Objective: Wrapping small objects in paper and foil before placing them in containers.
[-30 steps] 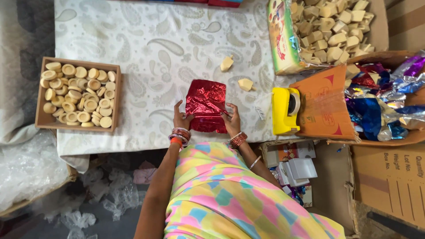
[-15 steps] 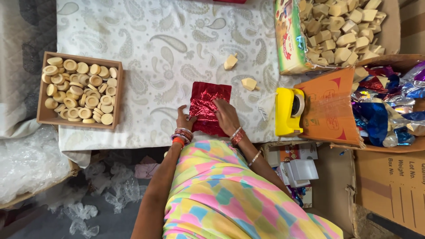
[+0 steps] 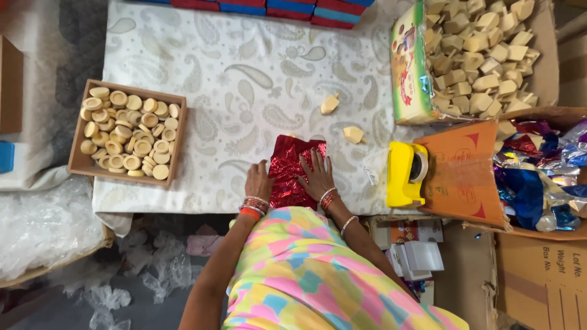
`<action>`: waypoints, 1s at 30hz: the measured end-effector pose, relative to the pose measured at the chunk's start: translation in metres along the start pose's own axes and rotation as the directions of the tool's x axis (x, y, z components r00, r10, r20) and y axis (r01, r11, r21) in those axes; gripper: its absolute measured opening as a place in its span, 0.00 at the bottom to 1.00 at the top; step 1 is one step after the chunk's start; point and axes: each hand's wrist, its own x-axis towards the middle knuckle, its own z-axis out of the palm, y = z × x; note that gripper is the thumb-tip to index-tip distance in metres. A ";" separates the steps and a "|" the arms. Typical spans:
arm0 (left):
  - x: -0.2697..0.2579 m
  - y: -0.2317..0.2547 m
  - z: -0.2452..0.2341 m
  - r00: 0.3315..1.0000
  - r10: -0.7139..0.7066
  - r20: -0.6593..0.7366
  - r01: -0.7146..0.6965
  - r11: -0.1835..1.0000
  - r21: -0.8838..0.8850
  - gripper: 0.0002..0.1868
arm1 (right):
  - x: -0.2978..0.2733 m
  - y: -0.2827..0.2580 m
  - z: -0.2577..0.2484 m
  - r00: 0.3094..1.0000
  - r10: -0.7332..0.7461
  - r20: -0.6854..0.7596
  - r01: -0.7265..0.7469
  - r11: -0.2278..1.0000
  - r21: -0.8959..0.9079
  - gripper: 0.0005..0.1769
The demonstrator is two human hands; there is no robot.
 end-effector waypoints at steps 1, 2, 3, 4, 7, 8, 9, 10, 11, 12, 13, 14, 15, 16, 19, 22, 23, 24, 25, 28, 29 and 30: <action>0.003 -0.003 0.012 1.000 -0.003 0.001 0.003 1.000 0.000 0.39 | 0.000 0.000 0.003 1.000 -0.001 0.003 0.001 1.000 0.001 0.45; 0.005 -0.005 0.025 0.993 0.119 0.009 -0.119 0.989 0.087 0.34 | -0.002 0.000 0.006 1.000 -0.002 0.005 0.002 1.000 -0.001 0.45; 0.006 -0.007 0.038 0.971 0.238 0.026 -0.239 0.956 0.172 0.29 | -0.004 0.001 0.010 1.000 -0.002 0.008 0.002 1.000 -0.003 0.45; 0.013 0.006 0.031 0.970 0.240 0.030 -0.241 0.955 0.171 0.29 | -0.002 0.002 0.010 1.000 0.002 0.009 -0.002 1.000 -0.003 0.45; 0.029 0.028 0.024 0.913 0.382 0.144 -0.406 0.884 0.231 0.28 | -0.007 0.000 0.010 1.000 -0.005 -0.009 0.005 1.000 -0.008 0.45; 0.037 0.025 0.028 0.911 0.370 0.184 -0.408 0.876 0.258 0.29 | -0.011 -0.003 0.006 0.999 -0.027 -0.030 0.027 1.000 -0.004 0.45; 0.046 0.022 0.031 0.907 0.357 0.224 -0.411 0.866 0.284 0.29 | -0.014 -0.006 0.001 0.997 -0.048 -0.052 0.048 0.999 -0.001 0.45; 0.055 0.023 0.030 0.904 0.362 0.226 -0.417 0.863 0.285 0.29 | -0.017 -0.007 -0.001 0.998 -0.043 -0.056 0.043 0.999 -0.001 0.45; 0.065 0.024 0.029 0.915 0.304 0.264 -0.378 0.875 0.303 0.29 | -0.019 -0.008 -0.003 0.995 -0.099 -0.025 0.099 0.995 -0.007 0.43; 0.069 0.025 0.031 0.922 0.239 0.305 -0.336 0.886 0.321 0.29 | -0.027 -0.010 -0.003 0.988 -0.153 0.013 0.154 0.988 -0.009 0.41; 0.071 0.034 0.019 0.919 0.240 0.312 -0.339 0.885 0.319 0.29 | -0.034 -0.010 -0.002 0.989 -0.148 0.016 0.148 0.989 -0.006 0.41; 0.074 0.045 0.007 0.921 0.182 0.345 -0.304 0.889 0.343 0.29 | -0.040 -0.009 -0.002 0.978 -0.192 0.078 0.194 0.981 -0.017 0.38; 0.078 0.055 -0.005 0.918 0.124 0.376 -0.271 0.889 0.368 0.30 | -0.046 -0.008 -0.003 0.962 -0.234 0.141 0.240 0.970 -0.024 0.36; 0.078 0.057 -0.003 0.916 0.125 0.381 -0.274 0.890 0.365 0.30 | -0.050 -0.009 -0.005 0.963 -0.230 0.144 0.235 0.972 -0.023 0.36; 0.077 0.064 -0.002 0.914 0.093 0.396 -0.272 0.863 0.425 0.29 | -0.055 -0.017 -0.016 0.960 -0.238 0.146 0.241 0.970 -0.009 0.34; 0.074 0.067 -0.002 0.917 0.130 0.377 -0.309 0.831 0.463 0.26 | -0.051 -0.028 -0.022 0.969 -0.196 0.150 0.198 0.980 0.006 0.32; 0.073 0.065 0.004 0.913 0.177 0.369 -0.345 0.817 0.461 0.20 | -0.049 -0.028 -0.014 0.968 -0.221 0.117 0.218 0.975 0.038 0.32; 0.074 0.061 0.009 0.907 0.223 0.357 -0.379 0.802 0.461 0.16 | -0.046 -0.029 -0.006 0.966 -0.246 0.082 0.241 0.968 0.070 0.33; 0.078 0.049 0.027 0.906 0.223 0.361 -0.380 0.802 0.460 0.16 | -0.043 -0.030 0.002 0.966 -0.244 0.084 0.239 0.968 0.072 0.33; 0.086 0.029 0.056 0.848 0.369 0.379 -0.503 0.787 0.358 0.15 | -0.034 -0.033 0.017 0.942 -0.332 0.051 0.323 0.937 0.136 0.34; 0.085 0.033 0.050 0.835 0.363 0.413 -0.507 0.799 0.323 0.19 | -0.035 -0.035 0.018 0.932 -0.350 0.091 0.338 0.933 0.119 0.34; 0.086 0.038 0.044 0.821 0.359 0.444 -0.510 0.811 0.287 0.23 | -0.033 -0.036 0.017 0.921 -0.367 0.131 0.356 0.929 0.101 0.34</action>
